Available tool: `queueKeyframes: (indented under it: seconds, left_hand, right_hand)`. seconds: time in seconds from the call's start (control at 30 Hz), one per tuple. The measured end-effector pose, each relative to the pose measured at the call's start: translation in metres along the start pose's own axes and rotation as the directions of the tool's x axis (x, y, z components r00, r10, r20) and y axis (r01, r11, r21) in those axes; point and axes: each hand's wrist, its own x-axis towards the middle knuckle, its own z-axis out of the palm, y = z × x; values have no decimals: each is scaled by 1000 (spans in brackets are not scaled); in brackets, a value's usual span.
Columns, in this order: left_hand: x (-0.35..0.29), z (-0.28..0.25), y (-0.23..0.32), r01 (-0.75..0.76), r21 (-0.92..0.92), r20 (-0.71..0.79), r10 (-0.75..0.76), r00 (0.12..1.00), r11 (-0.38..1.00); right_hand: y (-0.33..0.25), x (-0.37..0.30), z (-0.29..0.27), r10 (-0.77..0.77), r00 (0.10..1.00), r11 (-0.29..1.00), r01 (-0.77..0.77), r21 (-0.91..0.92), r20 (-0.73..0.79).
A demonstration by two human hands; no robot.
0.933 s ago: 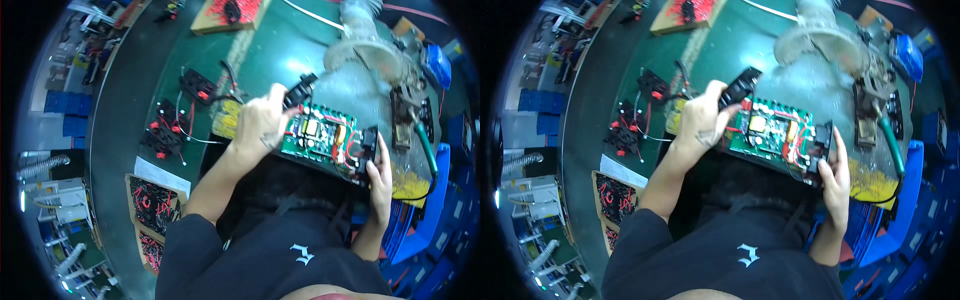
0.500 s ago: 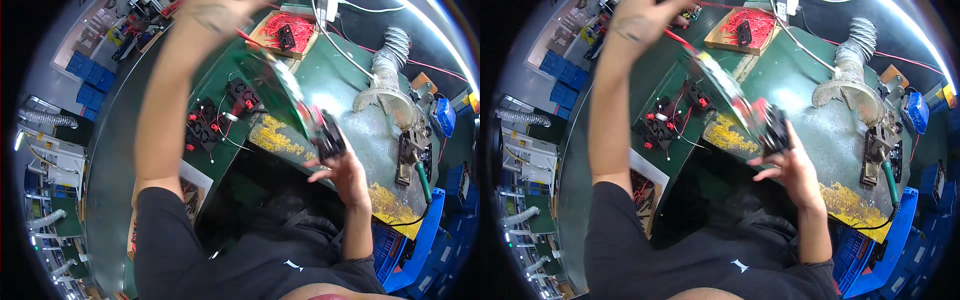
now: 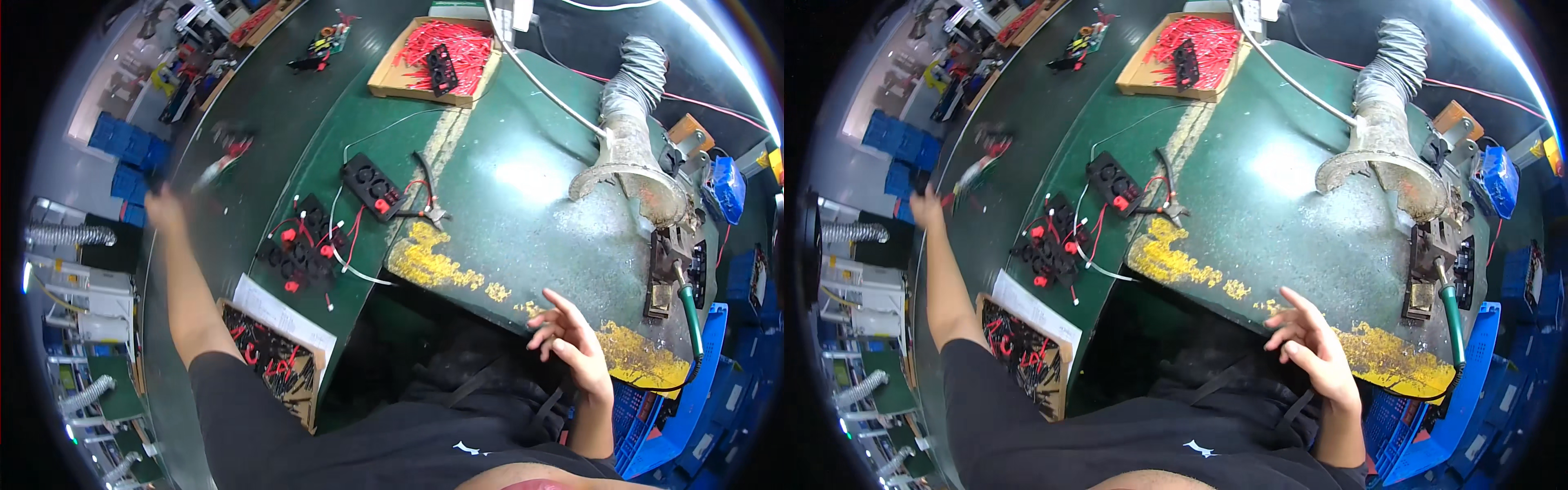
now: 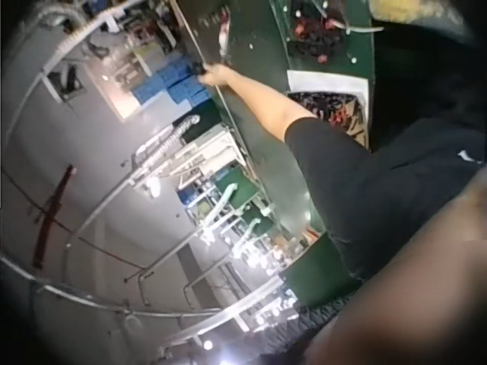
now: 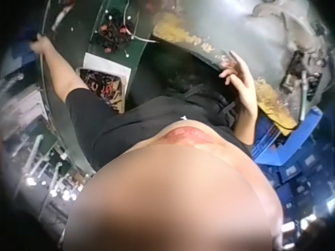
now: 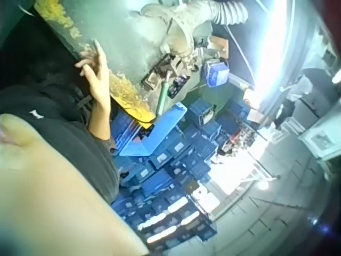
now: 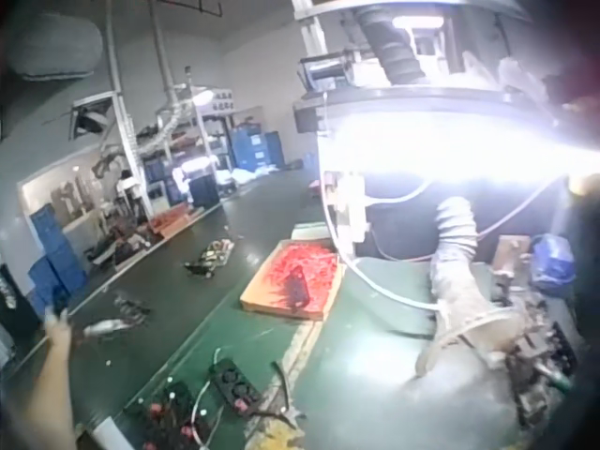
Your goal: Connecting cooling fans and wires to an electronic circuit board and preparing it for housing.
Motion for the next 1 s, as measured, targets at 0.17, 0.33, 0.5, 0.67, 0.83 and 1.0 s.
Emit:
queueKeyframes:
  seconds: [0.17, 0.33, 0.5, 0.67, 0.83, 1.0]
  left_hand:
    - [-110, 24, -109, 335, 214, 26, -348, 937, 918]
    - [-31, 11, -145, -65, 562, 192, -54, 980, 824]
    - [-86, 77, 60, 4, 520, 102, -66, 993, 854]
    - [-37, 226, 205, 382, -285, 678, -97, 729, 879]
    - [-45, 313, 324, 869, -257, 870, -291, 398, 422]
    - [-9, 363, 319, 704, -83, 831, -341, 439, 705]
  right_hand:
    - [-4, 8, 3, 145, 989, 988, -146, -48, -30]
    - [-13, 20, -25, 121, 991, 987, -115, 108, -51]
    - [-27, 56, -1, 220, 971, 975, -216, 50, -97]
    - [-34, 66, -17, 148, 982, 987, -140, 74, -117]
    - [-35, 71, -21, 158, 962, 987, -151, 48, -224]
    - [-30, 49, -26, 112, 934, 992, -123, -11, -338]
